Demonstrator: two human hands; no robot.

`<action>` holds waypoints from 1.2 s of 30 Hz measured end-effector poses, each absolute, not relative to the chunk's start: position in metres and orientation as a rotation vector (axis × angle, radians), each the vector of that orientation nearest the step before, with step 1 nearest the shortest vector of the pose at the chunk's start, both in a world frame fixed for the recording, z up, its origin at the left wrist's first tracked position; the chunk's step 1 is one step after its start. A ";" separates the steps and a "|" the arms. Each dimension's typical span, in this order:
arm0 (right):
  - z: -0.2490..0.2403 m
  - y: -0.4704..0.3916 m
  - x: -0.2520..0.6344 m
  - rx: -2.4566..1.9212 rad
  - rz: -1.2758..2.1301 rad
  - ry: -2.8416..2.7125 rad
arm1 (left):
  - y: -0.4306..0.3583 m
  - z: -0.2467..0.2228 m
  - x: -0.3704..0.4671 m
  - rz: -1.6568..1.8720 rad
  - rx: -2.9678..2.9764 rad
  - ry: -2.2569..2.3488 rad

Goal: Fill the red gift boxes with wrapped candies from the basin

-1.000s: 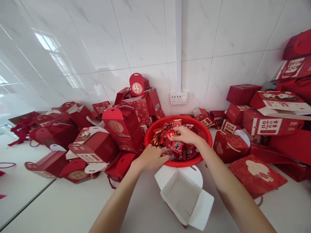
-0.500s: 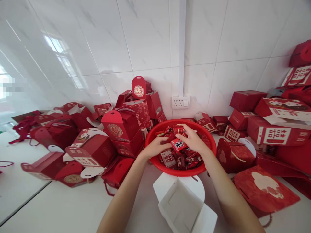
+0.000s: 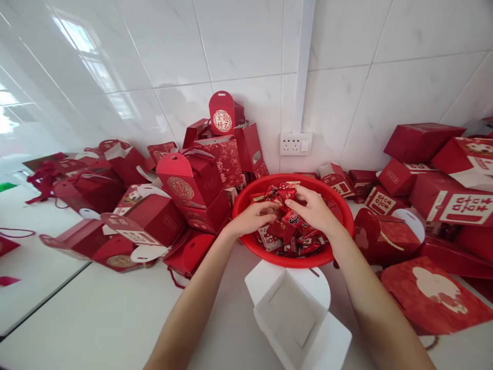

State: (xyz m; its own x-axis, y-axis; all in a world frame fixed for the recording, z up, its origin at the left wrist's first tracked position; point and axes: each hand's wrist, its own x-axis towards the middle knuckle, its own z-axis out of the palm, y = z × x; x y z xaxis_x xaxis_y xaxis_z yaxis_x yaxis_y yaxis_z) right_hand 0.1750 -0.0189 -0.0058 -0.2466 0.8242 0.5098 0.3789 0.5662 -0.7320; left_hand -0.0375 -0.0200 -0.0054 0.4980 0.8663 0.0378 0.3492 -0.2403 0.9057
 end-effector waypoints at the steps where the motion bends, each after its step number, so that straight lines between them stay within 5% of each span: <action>1: -0.006 -0.019 0.175 -0.973 0.605 -1.846 | -0.020 -0.005 -0.038 0.674 1.820 1.021; 19: 0.005 -0.023 0.175 -0.902 0.636 -1.788 | -0.025 -0.005 -0.031 0.110 2.309 1.021; 28: 0.004 -0.030 0.173 -0.809 0.775 -1.900 | -0.023 0.000 -0.039 0.698 1.774 0.860; 36: 0.007 -0.037 0.172 -0.750 0.863 -1.908 | -0.024 0.005 -0.045 0.753 1.563 0.819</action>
State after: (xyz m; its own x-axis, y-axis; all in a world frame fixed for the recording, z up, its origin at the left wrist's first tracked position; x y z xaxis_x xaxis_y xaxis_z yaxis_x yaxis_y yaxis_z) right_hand 0.1716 -0.0367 0.0074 -0.4253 0.7731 0.4705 0.1569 0.5750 -0.8030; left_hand -0.0446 -0.0236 0.0053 0.5492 0.8353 0.0270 0.0975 -0.0961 0.9906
